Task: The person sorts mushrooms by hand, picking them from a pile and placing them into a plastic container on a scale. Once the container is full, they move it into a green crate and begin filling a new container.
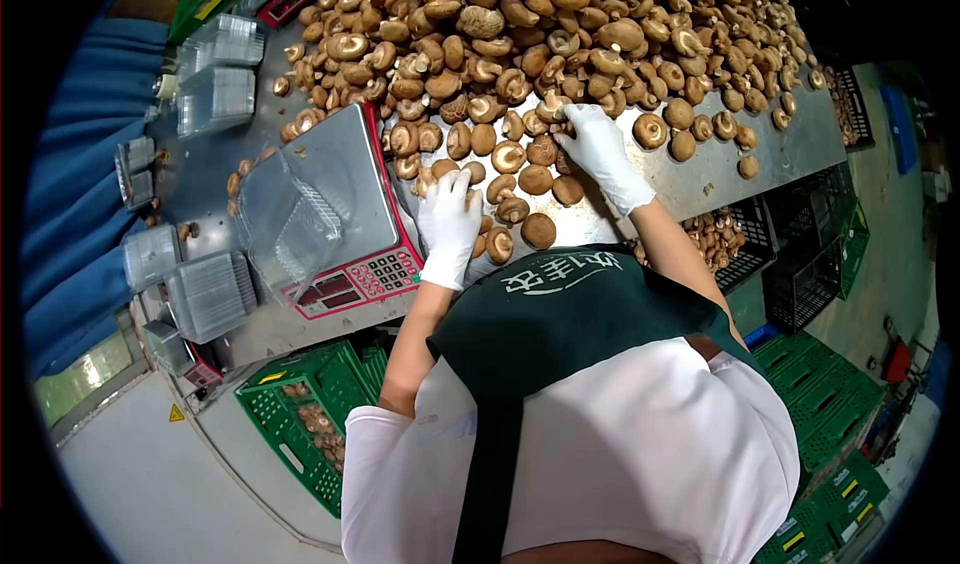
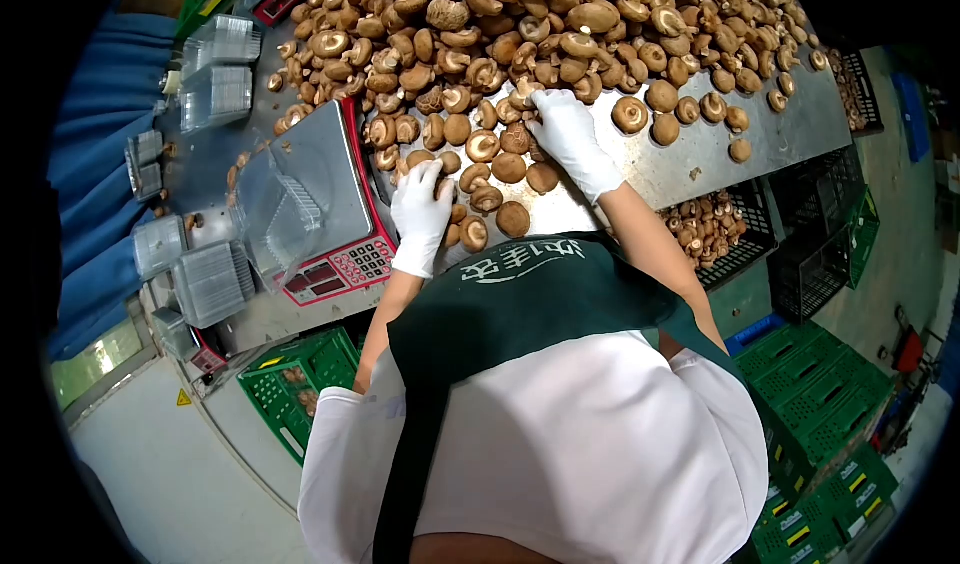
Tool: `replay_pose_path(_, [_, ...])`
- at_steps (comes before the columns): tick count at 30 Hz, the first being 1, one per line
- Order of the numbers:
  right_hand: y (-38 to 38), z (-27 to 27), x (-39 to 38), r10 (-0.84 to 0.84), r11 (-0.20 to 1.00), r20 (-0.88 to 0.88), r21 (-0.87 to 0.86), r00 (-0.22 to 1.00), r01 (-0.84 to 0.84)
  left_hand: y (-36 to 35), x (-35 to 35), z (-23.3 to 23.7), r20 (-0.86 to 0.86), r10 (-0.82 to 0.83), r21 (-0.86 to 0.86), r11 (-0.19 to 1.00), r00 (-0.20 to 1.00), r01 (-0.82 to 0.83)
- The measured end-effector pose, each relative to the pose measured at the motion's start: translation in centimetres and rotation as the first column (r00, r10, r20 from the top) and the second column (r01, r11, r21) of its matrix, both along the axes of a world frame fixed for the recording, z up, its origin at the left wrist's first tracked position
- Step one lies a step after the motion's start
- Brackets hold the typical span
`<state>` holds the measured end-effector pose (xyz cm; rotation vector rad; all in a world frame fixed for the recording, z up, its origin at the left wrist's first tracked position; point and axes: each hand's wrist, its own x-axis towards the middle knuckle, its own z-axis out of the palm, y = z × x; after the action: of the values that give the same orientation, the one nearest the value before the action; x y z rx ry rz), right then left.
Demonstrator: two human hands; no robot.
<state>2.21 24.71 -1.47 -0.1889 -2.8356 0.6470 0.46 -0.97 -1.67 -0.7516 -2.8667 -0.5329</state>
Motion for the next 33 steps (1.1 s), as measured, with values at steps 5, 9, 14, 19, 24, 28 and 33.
replay_pose_path(5, [2.5,-0.1,1.4,-0.020,0.935,0.070,-0.353,0.997,0.043,2.6,-2.7,-1.3,-0.022,-0.037,-0.330,0.943,0.999,0.027])
replay_pose_path(9, [5.9,0.4,6.4,-0.238,0.939,0.018,-0.253,0.971,0.234,2.3,-4.0,-0.5,0.093,-0.097,-0.273,0.955,0.991,0.119])
replay_pose_path(14, [8.3,0.5,15.3,-0.586,0.758,0.189,-0.217,0.788,0.616,1.8,-4.6,0.6,0.406,-0.060,0.335,0.938,0.912,-0.088])
replay_pose_path(19, [8.8,-1.5,20.6,-0.732,0.546,0.336,-0.230,0.592,0.805,4.3,-6.4,2.3,0.764,-0.587,0.578,0.441,0.267,-0.687])
replay_pose_path(24, [8.2,-0.4,20.7,-0.744,0.575,0.286,-0.187,0.604,0.797,10.2,-5.3,2.6,0.310,-0.195,-0.014,0.978,0.931,0.209])
replay_pose_path(28, [7.6,-0.7,21.3,-0.728,0.572,0.324,-0.200,0.605,0.795,12.1,-5.0,1.7,0.175,-0.228,-0.350,0.895,0.958,0.277])
replay_pose_path(33, [6.0,-2.0,23.0,-0.712,0.493,0.468,-0.196,0.523,0.847,10.5,-5.9,1.3,0.123,-0.369,-0.262,0.883,0.921,0.389])
